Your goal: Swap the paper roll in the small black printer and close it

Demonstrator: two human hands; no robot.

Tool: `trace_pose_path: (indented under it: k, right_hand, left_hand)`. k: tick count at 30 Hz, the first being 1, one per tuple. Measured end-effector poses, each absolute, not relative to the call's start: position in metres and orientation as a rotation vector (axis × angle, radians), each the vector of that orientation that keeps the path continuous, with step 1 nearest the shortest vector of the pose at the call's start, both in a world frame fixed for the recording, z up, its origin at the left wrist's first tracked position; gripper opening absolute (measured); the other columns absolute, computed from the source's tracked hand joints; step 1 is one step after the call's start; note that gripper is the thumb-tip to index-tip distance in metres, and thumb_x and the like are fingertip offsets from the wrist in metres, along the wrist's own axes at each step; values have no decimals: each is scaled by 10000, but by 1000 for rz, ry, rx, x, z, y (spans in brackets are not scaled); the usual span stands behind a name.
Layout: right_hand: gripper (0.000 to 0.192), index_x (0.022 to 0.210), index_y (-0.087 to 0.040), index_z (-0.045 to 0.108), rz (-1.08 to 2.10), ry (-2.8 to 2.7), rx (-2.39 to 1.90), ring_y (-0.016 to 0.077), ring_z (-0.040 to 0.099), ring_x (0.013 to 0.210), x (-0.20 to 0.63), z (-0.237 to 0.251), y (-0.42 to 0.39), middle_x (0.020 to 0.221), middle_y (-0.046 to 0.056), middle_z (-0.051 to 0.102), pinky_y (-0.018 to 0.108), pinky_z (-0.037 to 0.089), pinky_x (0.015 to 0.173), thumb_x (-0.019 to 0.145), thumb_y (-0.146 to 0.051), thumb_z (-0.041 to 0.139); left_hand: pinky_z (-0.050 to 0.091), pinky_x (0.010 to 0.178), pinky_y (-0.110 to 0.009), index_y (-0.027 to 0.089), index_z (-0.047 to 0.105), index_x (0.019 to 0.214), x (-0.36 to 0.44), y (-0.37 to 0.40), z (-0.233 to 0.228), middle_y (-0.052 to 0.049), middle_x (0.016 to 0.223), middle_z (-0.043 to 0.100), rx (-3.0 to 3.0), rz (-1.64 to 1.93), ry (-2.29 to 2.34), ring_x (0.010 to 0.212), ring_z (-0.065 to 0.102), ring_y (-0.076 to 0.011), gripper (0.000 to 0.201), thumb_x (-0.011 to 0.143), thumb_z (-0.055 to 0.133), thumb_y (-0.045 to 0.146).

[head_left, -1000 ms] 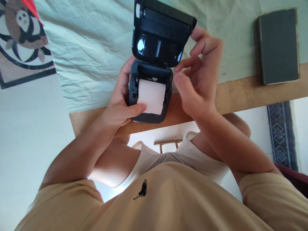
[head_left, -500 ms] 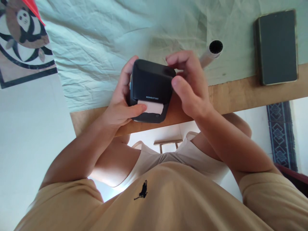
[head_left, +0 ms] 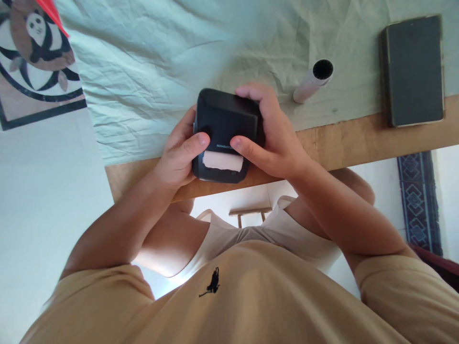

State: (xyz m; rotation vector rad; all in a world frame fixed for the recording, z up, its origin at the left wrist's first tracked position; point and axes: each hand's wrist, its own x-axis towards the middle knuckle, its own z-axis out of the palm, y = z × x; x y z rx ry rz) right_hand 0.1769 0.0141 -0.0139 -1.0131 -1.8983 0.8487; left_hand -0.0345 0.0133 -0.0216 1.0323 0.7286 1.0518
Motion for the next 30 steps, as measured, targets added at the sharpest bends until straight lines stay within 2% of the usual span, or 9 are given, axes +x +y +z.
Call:
trace_pose_path:
  k: [3, 6, 12, 15, 19, 23, 26, 30]
  right_hand:
    - [638, 1414, -239, 382, 844, -1903, -992, 254, 543, 1400, 178, -16, 15, 1486, 120, 551, 467, 496, 1186, 975, -689, 492]
    - [644, 1424, -246, 382, 849, -1913, -978, 263, 532, 1414, 178, -16, 15, 1491, 113, 544, 473, 489, 1196, 974, -695, 487]
    - [661, 1431, -243, 385, 873, -1916, -989, 263, 537, 1404, 178, -16, 15, 1499, 116, 544, 468, 498, 1184, 968, -702, 498]
    - [657, 1427, -241, 399, 864, -1912, -994, 263, 541, 1398, 177, -15, 15, 1493, 122, 550, 465, 506, 1177, 967, -699, 500]
    - [641, 1424, -266, 411, 862, -1908, -1022, 263, 544, 1395, 176, -14, 14, 1498, 108, 550, 465, 503, 1189, 960, -700, 502]
    - [663, 1439, -268, 401, 880, -1922, -1037, 275, 545, 1387, 175, -14, 14, 1496, 106, 557, 498, 497, 1198, 958, -717, 480]
    - [689, 1445, -259, 397, 864, -1933, -1042, 268, 546, 1395, 175, -14, 14, 1497, 103, 558, 480, 498, 1199, 958, -742, 456]
    - [683, 1436, -268, 416, 853, -1928, -1058, 261, 570, 1369, 175, -15, 14, 1491, 101, 564, 450, 523, 1174, 953, -750, 458]
  left_hand:
    - [657, 713, -314, 120, 616, 1281, -36, 15, -25, -131, 1185, 717, 1043, 1053, 729, 1365, 617, -351, 460, 954, 665, 441]
    - [680, 763, -354, 118, 602, 1316, -36, 16, -28, -132, 1195, 713, 1065, 1068, 717, 1433, 561, -365, 499, 947, 673, 446]
    - [680, 871, -462, 120, 600, 1296, -36, 17, -27, -101, 1118, 714, 1056, 1053, 721, 1405, 586, -367, 515, 928, 703, 465]
    - [678, 837, -425, 123, 612, 1306, -34, 16, -24, -105, 1090, 731, 1068, 1047, 701, 1347, 631, -355, 510, 923, 708, 446]
    - [653, 788, -347, 130, 650, 1274, -31, 14, -19, -127, 1135, 753, 1014, 1074, 765, 1295, 665, -321, 393, 949, 656, 352]
    - [594, 651, -273, 139, 673, 1250, -29, 12, -15, -96, 1068, 767, 999, 1082, 769, 1212, 706, -291, 342, 966, 627, 325]
    - [556, 620, -247, 145, 679, 1248, -29, 12, -14, -90, 1057, 767, 989, 1074, 779, 1205, 704, -274, 332, 965, 626, 310]
    - [514, 583, -256, 144, 681, 1254, -30, 13, -15, -108, 1063, 767, 1005, 1067, 788, 998, 735, -241, 368, 945, 645, 342]
